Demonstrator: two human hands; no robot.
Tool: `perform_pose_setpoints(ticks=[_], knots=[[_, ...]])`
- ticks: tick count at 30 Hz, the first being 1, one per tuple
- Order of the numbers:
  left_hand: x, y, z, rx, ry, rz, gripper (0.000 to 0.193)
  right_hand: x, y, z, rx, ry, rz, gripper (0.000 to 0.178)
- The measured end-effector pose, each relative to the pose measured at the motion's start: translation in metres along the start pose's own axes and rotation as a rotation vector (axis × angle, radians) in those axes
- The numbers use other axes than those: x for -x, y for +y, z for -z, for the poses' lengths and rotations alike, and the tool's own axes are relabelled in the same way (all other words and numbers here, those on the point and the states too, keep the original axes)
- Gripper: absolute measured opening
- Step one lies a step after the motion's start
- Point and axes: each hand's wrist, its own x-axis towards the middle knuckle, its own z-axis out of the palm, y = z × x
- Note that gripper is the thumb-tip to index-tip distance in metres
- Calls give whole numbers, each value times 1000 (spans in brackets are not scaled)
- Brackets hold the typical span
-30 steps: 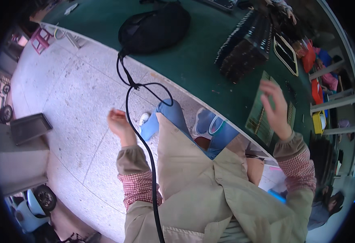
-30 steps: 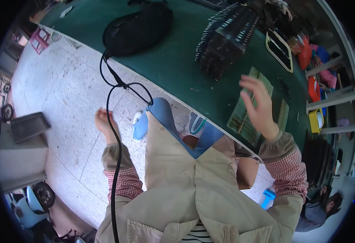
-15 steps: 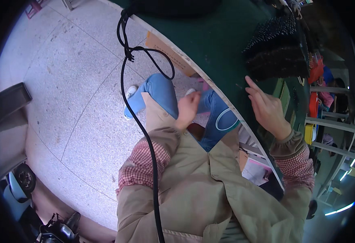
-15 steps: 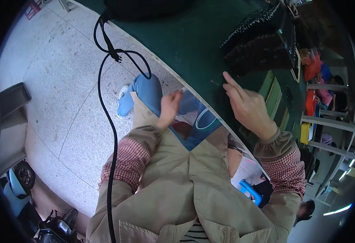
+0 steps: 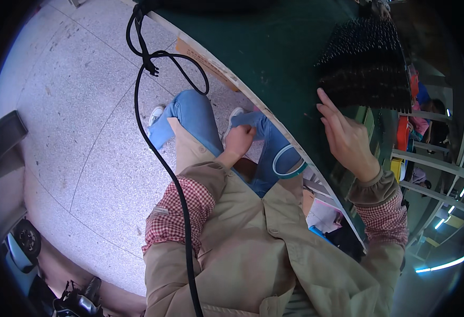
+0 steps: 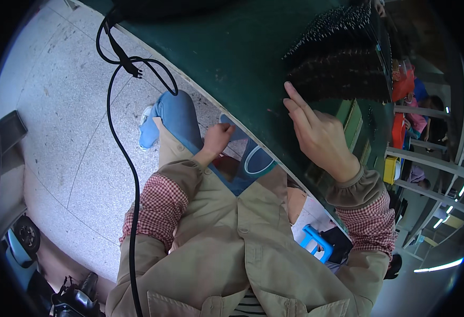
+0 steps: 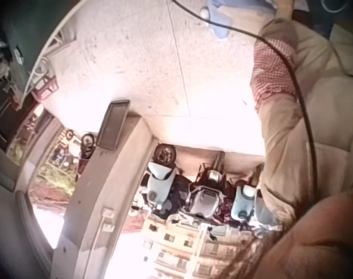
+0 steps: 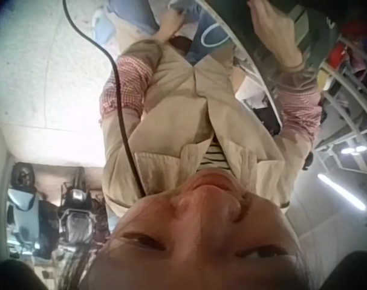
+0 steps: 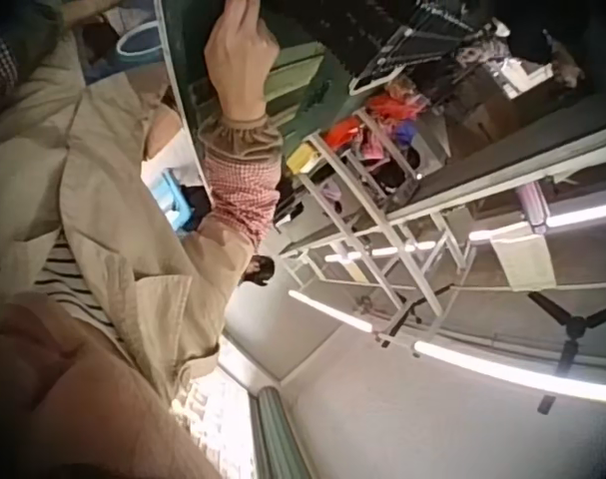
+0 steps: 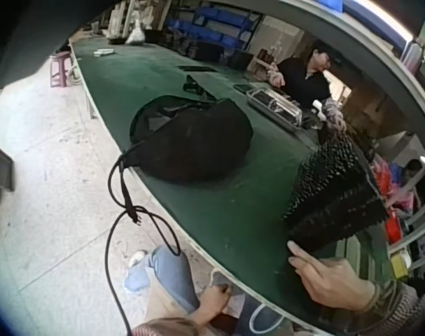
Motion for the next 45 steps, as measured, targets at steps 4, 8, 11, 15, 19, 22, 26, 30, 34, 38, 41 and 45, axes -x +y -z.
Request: perform_pose_setpoints(ticks=[4,8,11,15,19,22,26,30,34,38,41,45], knots=[[0,1,1,4,-8,4,31,-1,2,0,-1,-14,-12,25],[-1,-1,1,47,29,-2,31,-2,2,-1,4,-3,-24,27],[-2,-1,3,56,29,13,31,0,3,-1,6,-4,-35,28],[-1,-3,3,70,24,29,31,4,5,1,4,-15,8,31],[-3,-3,2,85,14,43,31,6,9,4,-3,19,-17,33],[-2,-5,1,94,33,32,31,7,9,3,-21,12,-37,36],[-3,-8,1,124,39,31,30,9,15,0,-32,25,-20,37],[-4,-7,2,133,22,47,30,12,18,0,-9,82,79,46],[-4,-7,0,138,27,40,29,12,20,5,25,95,72,48],[-4,-9,0,147,35,38,30,12,22,1,12,106,60,47],[-4,-7,2,148,21,44,29,14,25,0,4,117,47,47],[-3,-7,3,150,0,58,29,12,25,1,-4,129,65,46]])
